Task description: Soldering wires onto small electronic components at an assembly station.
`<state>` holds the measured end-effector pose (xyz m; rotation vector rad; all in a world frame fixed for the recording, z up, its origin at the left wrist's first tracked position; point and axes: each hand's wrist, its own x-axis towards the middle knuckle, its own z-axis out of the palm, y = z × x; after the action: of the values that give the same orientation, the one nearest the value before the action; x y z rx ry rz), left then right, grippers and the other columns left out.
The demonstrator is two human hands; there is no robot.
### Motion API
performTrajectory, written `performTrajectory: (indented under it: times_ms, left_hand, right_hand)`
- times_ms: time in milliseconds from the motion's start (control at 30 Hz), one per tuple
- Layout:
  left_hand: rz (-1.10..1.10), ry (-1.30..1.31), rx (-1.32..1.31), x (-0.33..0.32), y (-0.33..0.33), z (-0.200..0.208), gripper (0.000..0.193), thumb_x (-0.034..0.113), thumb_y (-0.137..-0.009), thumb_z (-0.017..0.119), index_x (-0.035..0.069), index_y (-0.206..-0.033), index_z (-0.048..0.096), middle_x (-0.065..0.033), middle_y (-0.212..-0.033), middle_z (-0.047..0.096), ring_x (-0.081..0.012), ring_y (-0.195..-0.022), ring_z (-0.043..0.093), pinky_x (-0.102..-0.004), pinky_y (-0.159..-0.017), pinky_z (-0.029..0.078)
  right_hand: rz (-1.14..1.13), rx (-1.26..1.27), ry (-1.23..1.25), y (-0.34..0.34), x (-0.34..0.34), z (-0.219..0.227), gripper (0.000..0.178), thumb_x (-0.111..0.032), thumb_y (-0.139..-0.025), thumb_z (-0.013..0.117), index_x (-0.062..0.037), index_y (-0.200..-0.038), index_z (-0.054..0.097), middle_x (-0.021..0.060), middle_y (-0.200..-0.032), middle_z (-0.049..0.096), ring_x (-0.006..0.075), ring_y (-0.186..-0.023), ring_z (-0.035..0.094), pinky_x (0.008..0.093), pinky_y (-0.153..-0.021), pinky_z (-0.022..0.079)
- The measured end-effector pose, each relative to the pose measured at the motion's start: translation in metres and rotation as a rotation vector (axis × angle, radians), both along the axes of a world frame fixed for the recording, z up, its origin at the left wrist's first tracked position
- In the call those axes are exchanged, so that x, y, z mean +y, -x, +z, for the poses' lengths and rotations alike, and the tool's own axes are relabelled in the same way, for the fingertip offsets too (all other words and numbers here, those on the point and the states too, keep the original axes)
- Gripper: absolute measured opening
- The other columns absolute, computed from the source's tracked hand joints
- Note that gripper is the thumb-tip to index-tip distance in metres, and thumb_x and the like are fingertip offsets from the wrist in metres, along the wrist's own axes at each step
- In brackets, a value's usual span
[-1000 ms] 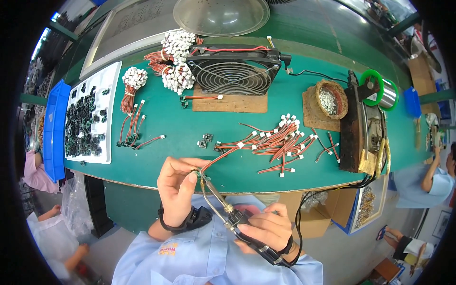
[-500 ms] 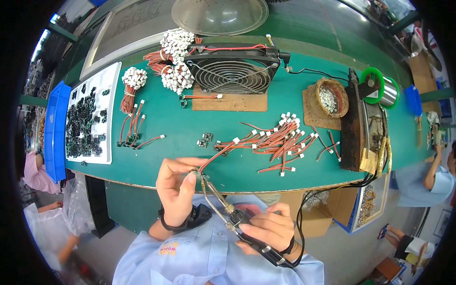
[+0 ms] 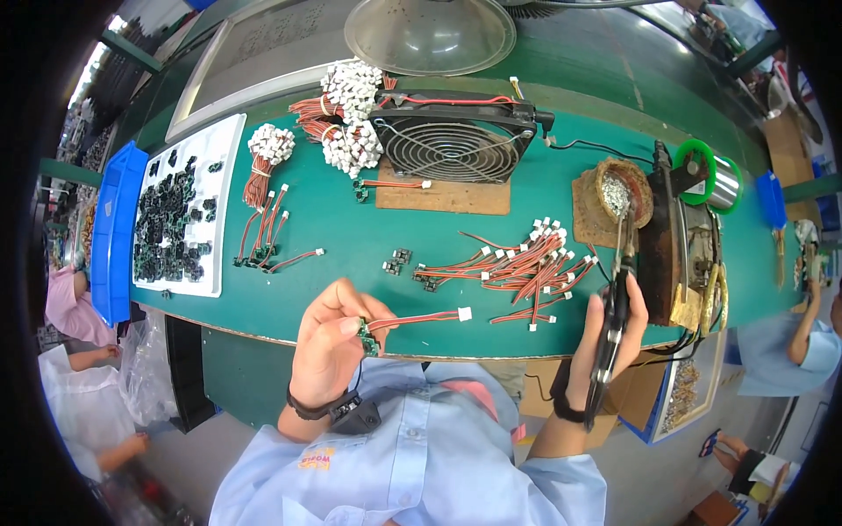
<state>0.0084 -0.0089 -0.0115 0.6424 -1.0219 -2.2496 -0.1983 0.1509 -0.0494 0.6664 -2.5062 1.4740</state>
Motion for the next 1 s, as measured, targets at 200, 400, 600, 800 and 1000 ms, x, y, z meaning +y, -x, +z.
performTrajectory:
  times_ms: [200,400,600,800,1000]
  left_hand:
    - [0.090,0.201,-0.082,0.003,0.001,-0.003,0.012,0.011,-0.083,0.053,0.003,-0.081,0.044,-0.0186,-0.091,0.061,-0.0177,-0.079,0.057,-0.0311,-0.075,0.045]
    - [0.151,0.455,-0.115,0.008,0.003,-0.011,0.010,0.004,-0.085,0.053,0.002,-0.087,0.044,-0.0208,-0.100,0.061,-0.0191,-0.090,0.059,-0.0327,-0.081,0.045]
    - [0.180,0.489,-0.143,0.010,0.002,-0.010,0.011,0.004,-0.085,0.053,0.001,-0.087,0.043,-0.0206,-0.099,0.062,-0.0187,-0.088,0.060,-0.0324,-0.080,0.046]
    - [0.148,0.496,-0.159,0.012,0.001,-0.010,0.012,0.007,-0.087,0.053,0.001,-0.090,0.043,-0.0214,-0.100,0.059,-0.0186,-0.089,0.058,-0.0313,-0.080,0.046]
    - [0.140,0.517,-0.154,0.011,0.000,-0.012,0.011,0.006,-0.087,0.052,0.001,-0.090,0.043,-0.0216,-0.100,0.059,-0.0189,-0.089,0.059,-0.0312,-0.080,0.047]
  right_hand:
    - [0.401,0.172,0.381,-0.054,0.027,0.008,0.040,-0.025,-0.081,0.063,-0.0064,-0.113,0.049,0.0081,-0.079,0.057,0.0136,-0.076,0.050,0.0298,-0.068,0.038]
    - [0.945,0.186,0.177,-0.065,0.019,0.028,0.044,-0.034,-0.068,0.072,-0.0099,-0.100,0.056,0.0032,-0.063,0.055,0.0154,-0.057,0.051,0.0313,-0.061,0.034]
    - [0.980,0.099,0.188,-0.071,0.016,0.027,0.041,-0.023,-0.057,0.080,-0.0134,-0.094,0.064,-0.0012,-0.069,0.059,0.0128,-0.057,0.054,0.0271,-0.060,0.032]
    - [0.982,0.088,0.184,-0.072,0.015,0.027,0.043,-0.021,-0.057,0.080,-0.0130,-0.095,0.063,-0.0008,-0.069,0.059,0.0132,-0.057,0.054,0.0270,-0.060,0.032]
    - [0.985,0.085,0.189,-0.071,0.014,0.026,0.044,-0.021,-0.057,0.080,-0.0122,-0.096,0.063,-0.0005,-0.070,0.060,0.0137,-0.057,0.055,0.0267,-0.060,0.033]
